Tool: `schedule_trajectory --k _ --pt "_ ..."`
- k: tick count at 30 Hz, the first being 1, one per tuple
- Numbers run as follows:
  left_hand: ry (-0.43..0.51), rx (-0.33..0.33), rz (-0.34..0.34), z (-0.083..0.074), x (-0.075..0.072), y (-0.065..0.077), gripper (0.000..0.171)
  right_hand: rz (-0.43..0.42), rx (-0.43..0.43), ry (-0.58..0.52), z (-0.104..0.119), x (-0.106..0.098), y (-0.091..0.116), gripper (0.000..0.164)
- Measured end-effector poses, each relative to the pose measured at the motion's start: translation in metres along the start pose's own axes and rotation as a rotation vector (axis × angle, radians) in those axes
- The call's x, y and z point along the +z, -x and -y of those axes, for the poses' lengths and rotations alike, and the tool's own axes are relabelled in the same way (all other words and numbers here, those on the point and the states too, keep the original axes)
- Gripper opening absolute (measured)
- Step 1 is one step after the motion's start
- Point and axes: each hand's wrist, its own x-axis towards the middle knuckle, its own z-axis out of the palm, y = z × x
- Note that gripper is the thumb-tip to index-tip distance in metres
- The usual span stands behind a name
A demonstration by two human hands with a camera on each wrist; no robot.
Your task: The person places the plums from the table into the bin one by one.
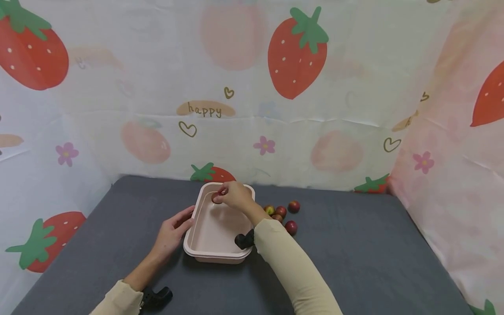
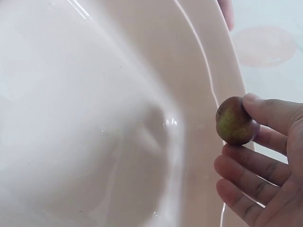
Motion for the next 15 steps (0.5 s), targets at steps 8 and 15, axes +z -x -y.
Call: schedule_trajectory --k 8,15 --pt "-0.015 -0.007 0.002 -0.0012 -0.0005 0.0010 0.043 0.011 -0.006 -0.013 -0.0002 0.0009 -0.0007 0.028" --pt "-0.010 -0.012 0.002 -0.0015 -0.0007 0.0004 0.042 0.019 -0.014 -0.055 -0.0002 -0.0038 0.0005 0.028"
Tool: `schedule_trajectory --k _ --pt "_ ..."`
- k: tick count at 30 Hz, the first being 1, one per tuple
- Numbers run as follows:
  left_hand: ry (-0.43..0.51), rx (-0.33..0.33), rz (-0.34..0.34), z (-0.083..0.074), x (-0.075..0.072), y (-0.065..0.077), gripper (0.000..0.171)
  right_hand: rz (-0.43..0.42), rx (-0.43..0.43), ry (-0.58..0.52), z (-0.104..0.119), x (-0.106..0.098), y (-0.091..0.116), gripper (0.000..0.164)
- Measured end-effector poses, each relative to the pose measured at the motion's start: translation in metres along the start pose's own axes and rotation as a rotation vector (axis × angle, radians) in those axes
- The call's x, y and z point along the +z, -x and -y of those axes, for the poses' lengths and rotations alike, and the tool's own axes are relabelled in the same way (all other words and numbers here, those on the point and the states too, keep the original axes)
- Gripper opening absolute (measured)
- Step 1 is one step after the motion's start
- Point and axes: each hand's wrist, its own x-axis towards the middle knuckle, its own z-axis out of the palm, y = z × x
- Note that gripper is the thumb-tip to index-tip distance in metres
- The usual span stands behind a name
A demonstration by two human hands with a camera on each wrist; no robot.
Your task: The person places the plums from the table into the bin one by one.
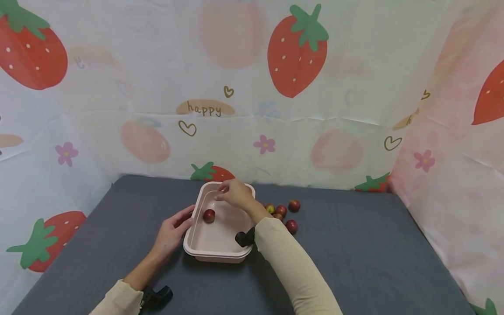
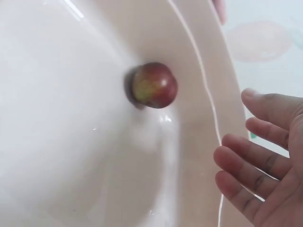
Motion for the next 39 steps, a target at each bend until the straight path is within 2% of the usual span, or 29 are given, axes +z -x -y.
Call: schedule_trajectory --k 10,17,26,31,39 --pt "-0.003 0.003 -0.009 0.000 -0.002 -0.001 0.042 -0.002 -0.025 -0.063 0.004 -0.011 0.004 0.032" --pt "-0.010 0.005 -0.018 -0.001 -0.002 0.000 0.042 -0.003 -0.053 -0.079 0.008 -0.024 0.017 0.036" --pt "0.012 0.018 -0.021 0.000 0.002 -0.001 0.041 -0.050 -0.063 -0.093 -0.005 -0.055 0.046 0.037" --pt "-0.002 0.019 -0.022 -0.001 0.003 0.000 0.041 -0.097 -0.098 -0.057 -0.014 -0.072 0.064 0.034" --pt "-0.019 0.018 -0.033 -0.003 0.004 0.002 0.041 -0.173 -0.114 0.002 -0.045 -0.084 0.092 0.028"
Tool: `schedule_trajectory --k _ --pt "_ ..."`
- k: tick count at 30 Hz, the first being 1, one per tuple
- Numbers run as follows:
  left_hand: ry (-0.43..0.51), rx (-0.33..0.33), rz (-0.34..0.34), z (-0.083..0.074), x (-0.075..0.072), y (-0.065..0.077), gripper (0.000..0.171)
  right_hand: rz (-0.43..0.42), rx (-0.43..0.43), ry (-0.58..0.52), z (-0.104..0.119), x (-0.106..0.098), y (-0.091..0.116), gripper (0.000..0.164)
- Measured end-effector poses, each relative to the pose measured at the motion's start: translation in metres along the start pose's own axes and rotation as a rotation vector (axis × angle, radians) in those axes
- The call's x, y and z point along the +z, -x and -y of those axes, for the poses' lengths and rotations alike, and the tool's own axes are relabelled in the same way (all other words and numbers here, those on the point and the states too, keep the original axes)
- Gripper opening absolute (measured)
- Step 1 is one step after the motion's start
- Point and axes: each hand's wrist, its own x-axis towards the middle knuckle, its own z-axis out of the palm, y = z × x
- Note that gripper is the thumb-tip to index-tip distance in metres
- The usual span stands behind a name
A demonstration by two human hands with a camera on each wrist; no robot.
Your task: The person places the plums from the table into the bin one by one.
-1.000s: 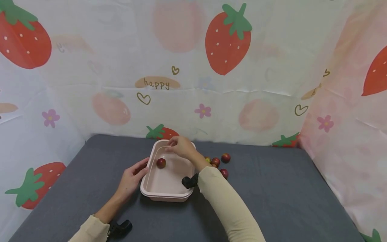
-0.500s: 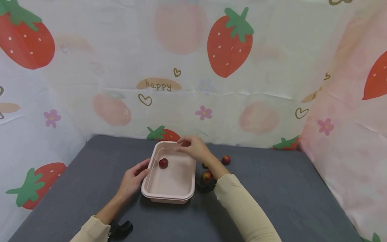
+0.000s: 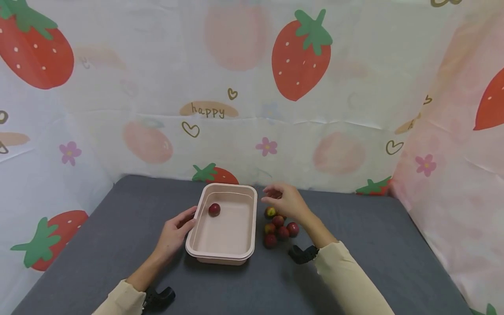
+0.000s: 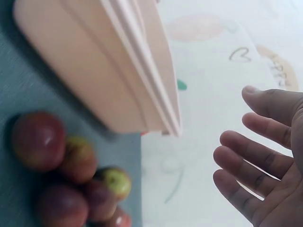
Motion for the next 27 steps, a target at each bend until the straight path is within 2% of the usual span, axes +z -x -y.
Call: schedule_trajectory --k 6,15,27 --pt "0.000 0.007 -0.009 0.001 -0.001 -0.002 0.041 -0.035 0.020 0.029 -0.021 -0.006 0.020 0.027" --pt "0.010 -0.002 0.008 0.002 -0.002 -0.003 0.041 -0.014 0.113 0.008 -0.055 -0.010 0.046 0.035" --pt "-0.012 0.000 0.009 0.001 -0.002 -0.003 0.041 0.056 0.134 0.006 -0.086 -0.006 0.060 0.036"
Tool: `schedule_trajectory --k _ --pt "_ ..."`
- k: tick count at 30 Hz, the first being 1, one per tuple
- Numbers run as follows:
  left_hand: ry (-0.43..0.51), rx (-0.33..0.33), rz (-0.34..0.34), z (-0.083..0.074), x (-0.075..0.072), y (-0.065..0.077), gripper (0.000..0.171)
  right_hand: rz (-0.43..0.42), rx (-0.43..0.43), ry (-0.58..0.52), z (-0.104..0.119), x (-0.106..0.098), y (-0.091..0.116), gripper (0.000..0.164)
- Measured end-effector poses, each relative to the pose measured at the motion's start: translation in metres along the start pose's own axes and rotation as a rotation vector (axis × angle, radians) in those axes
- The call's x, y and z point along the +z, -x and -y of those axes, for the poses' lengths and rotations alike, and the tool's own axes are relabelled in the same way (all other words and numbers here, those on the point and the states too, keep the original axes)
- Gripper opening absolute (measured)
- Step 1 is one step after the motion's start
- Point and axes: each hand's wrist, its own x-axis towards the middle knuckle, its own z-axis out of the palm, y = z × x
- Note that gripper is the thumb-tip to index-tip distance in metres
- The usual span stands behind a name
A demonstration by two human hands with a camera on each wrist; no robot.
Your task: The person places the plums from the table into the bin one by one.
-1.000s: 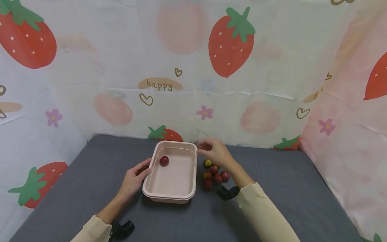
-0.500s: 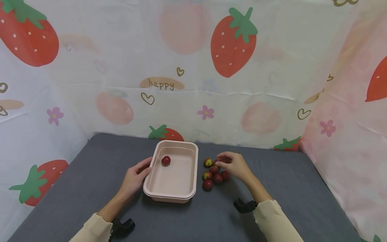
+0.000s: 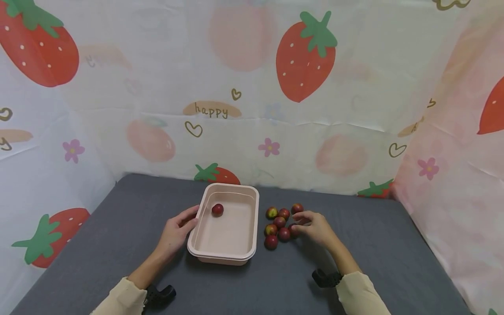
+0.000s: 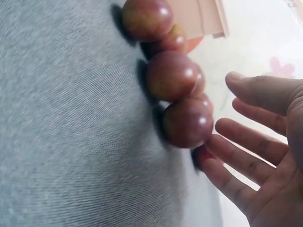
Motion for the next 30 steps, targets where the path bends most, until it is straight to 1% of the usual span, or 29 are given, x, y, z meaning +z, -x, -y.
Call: schedule_trajectory --k 5,9,16,24,30 --pt "-0.007 0.007 0.009 -0.002 0.000 0.001 0.042 0.015 0.017 0.009 -0.006 0.004 0.001 0.036" --pt "-0.006 0.005 0.008 -0.002 0.000 0.001 0.042 0.023 0.014 0.032 -0.008 0.007 0.001 0.034" --pt "-0.012 0.011 -0.002 -0.001 0.001 0.001 0.042 0.005 0.009 0.047 -0.009 0.011 0.002 0.031" --pt "0.008 0.016 -0.006 0.001 0.001 0.000 0.042 -0.014 0.038 0.077 -0.009 0.015 0.003 0.030" --pt "0.007 0.010 -0.006 0.002 0.000 -0.001 0.042 -0.022 0.064 0.063 -0.010 0.016 0.003 0.029"
